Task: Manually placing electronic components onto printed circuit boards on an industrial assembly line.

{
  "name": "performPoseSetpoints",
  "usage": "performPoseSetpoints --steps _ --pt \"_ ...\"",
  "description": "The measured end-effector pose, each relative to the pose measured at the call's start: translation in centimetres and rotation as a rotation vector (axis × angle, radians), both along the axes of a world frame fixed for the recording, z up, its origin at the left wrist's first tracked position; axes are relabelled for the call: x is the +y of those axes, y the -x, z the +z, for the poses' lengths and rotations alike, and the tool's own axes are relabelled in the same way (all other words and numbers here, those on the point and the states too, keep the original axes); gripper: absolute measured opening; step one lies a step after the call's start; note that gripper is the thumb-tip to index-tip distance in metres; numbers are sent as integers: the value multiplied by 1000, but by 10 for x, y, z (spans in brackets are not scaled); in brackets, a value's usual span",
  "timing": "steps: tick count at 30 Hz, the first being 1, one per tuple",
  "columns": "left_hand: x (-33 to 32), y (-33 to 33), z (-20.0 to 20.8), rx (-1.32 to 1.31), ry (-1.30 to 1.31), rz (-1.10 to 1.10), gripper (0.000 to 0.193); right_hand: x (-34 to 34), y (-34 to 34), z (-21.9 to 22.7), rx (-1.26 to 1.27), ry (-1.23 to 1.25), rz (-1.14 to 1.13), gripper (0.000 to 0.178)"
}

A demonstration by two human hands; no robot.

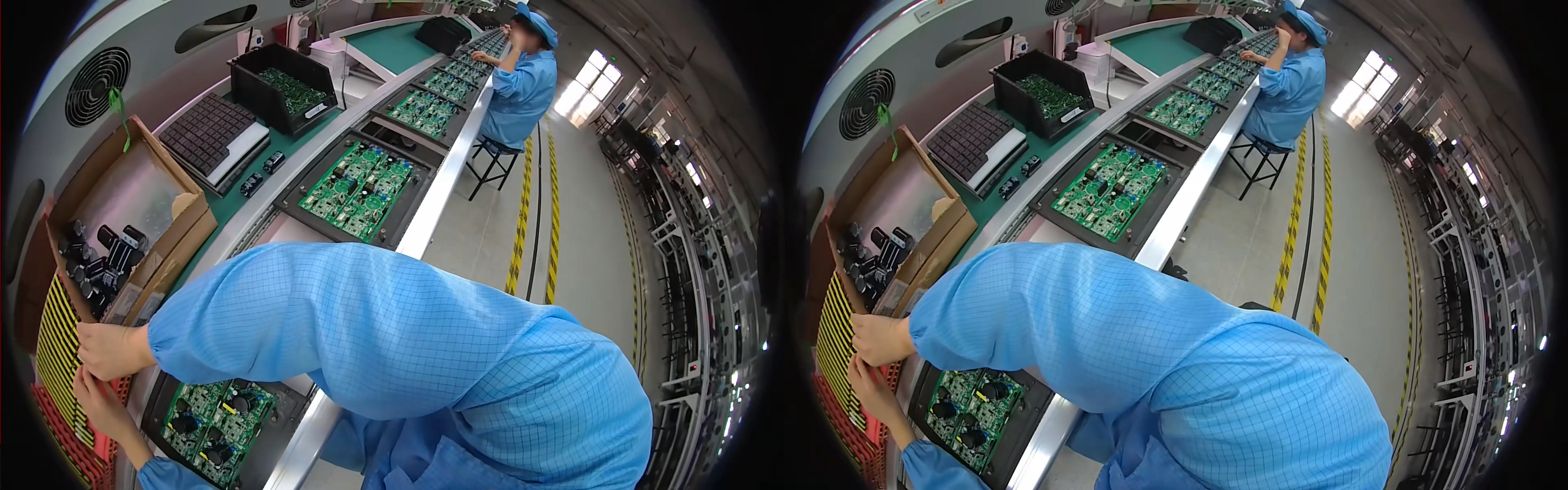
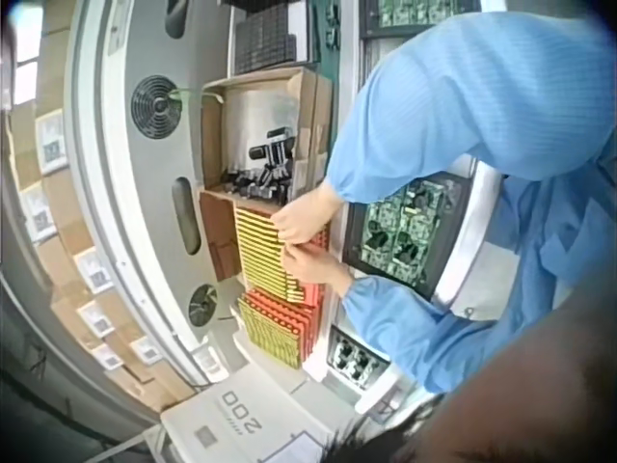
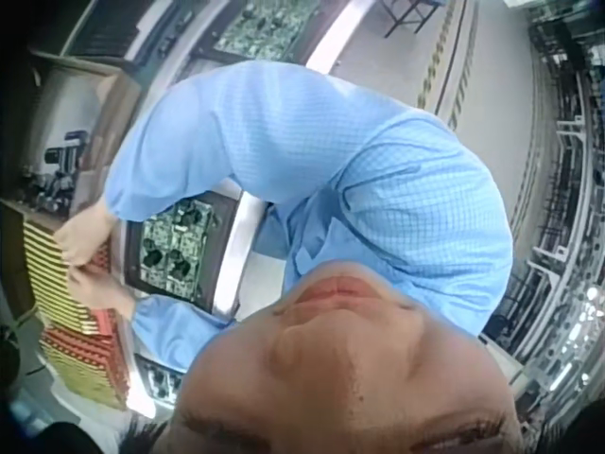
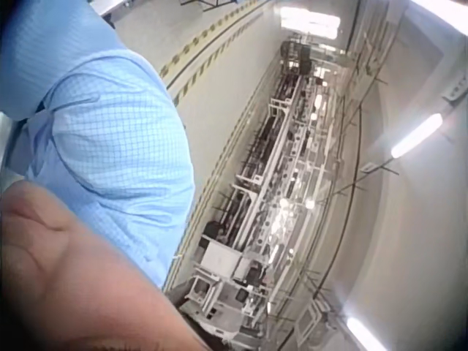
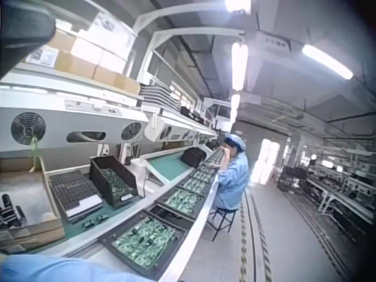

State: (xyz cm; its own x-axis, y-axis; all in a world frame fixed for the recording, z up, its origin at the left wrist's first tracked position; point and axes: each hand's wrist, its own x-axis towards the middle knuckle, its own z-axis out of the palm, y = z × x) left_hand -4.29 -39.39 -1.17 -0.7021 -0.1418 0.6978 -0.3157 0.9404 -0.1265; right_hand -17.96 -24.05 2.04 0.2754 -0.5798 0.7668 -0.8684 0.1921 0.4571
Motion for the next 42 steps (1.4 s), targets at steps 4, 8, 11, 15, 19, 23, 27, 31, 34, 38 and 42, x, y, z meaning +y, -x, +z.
performPoseSetpoints --steps 4,8,11,15,19,23,27,31,34,38,42 --pt "-9 2 -3 33 3 -24 41 -1 -7 4 -42 -29 -33 19" --pt "-31 0 -2 4 -59 -134 45 2 -15 8 -55 -125 -120 21" --pt "-38 -5 -3 -31 -96 -160 46 2 -19 10 -56 -187 -135 22" --pt "-32 9 0 -11 -44 -194 43 -1 -7 11 -117 -212 -74 21" --pt "-26 2 4 -36 -63 -165 43 9 -9 24 -168 -245 37 17" --pt "-18 -3 18 -90 -11 -181 38 46 -4 47 -286 -286 285 16" --pt "-9 -4 28 -78 10 -168 36 138 11 71 -304 -293 397 13" --pt "-7 -32 42 -74 -15 -139 36 246 53 85 -442 -369 316 14" --pt "-14 -38 43 -59 -141 -180 37 337 95 99 -607 -198 154 30" --pt "66 -27 90 -22 -424 -249 28 461 157 96 -696 -2 -115 28" --pt "180 7 132 -98 -708 -411 30 533 183 62 -928 -131 -264 29"
